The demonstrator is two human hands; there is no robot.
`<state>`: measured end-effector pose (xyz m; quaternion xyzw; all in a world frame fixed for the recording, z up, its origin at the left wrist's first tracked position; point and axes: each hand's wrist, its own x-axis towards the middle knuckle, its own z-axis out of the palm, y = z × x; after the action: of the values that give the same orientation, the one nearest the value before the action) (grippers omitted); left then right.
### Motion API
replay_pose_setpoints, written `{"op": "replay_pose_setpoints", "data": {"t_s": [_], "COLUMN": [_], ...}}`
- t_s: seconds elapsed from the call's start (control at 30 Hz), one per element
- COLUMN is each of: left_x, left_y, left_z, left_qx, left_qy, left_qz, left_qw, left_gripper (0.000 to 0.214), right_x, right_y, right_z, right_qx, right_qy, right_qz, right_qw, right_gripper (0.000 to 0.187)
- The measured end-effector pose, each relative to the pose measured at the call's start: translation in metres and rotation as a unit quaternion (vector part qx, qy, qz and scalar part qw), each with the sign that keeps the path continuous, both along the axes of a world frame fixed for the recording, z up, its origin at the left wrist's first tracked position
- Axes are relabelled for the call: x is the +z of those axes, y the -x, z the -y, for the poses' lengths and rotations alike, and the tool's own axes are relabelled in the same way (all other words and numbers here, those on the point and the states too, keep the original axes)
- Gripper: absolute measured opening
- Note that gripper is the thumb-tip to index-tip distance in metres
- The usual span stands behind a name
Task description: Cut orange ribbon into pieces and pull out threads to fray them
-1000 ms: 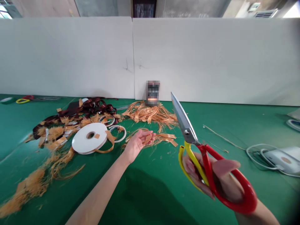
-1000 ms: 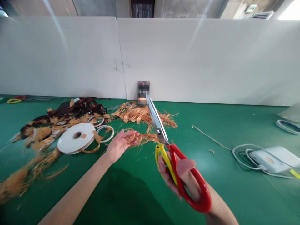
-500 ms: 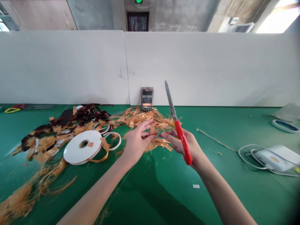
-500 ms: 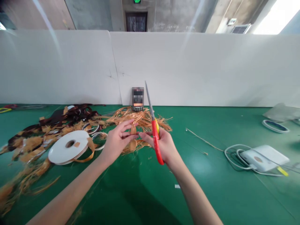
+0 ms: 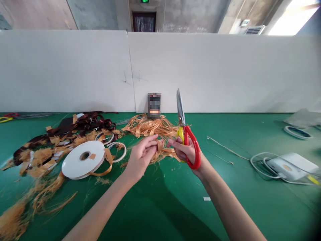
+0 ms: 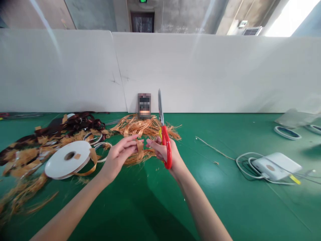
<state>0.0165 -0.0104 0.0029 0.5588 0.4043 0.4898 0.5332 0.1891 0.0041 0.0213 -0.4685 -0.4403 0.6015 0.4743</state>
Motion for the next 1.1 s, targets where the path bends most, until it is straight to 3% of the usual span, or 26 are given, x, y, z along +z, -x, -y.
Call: {"op": "replay_pose_setpoints", "data": {"t_s": [0.27, 0.5, 0.6, 0.83, 1.1], "left_x": [-0.004, -0.005, -0.004, 0.002, 0.009], "left_y": [-0.004, 0.018, 0.03, 0.052, 0.054], "left_z": [-0.002, -0.002, 0.0, 0.006, -0.007], "left_qx": [-0.026, -0.059, -0.039, -0.023, 0.0], "left_qy": [0.064, 0.091, 0.096, 0.08, 0.076], "left_qz": [0.066, 0.089, 0.097, 0.043, -0.084], "left_qw": [0.995, 0.99, 0.99, 0.996, 0.994], "left_gripper": [0.037, 0.018, 0.011, 0.02, 0.029], "right_x": [-0.017, 0.002, 0.008, 0.0, -0.002], "right_y": [0.004, -0.002, -0.006, -0.014, -0.017], "right_z": [0.005, -0.007, -0.016, -0.025, -0.022], "right_qx": [0.056, 0.035, 0.016, 0.032, 0.045], "right_qy": [0.034, 0.03, 0.034, 0.058, 0.069], "right_qz": [0.039, -0.069, -0.099, -0.109, -0.102], "right_qw": [0.997, 0.997, 0.994, 0.992, 0.991], "right_gripper": [0.049, 0.043, 0.035, 0.029, 0.026]}}
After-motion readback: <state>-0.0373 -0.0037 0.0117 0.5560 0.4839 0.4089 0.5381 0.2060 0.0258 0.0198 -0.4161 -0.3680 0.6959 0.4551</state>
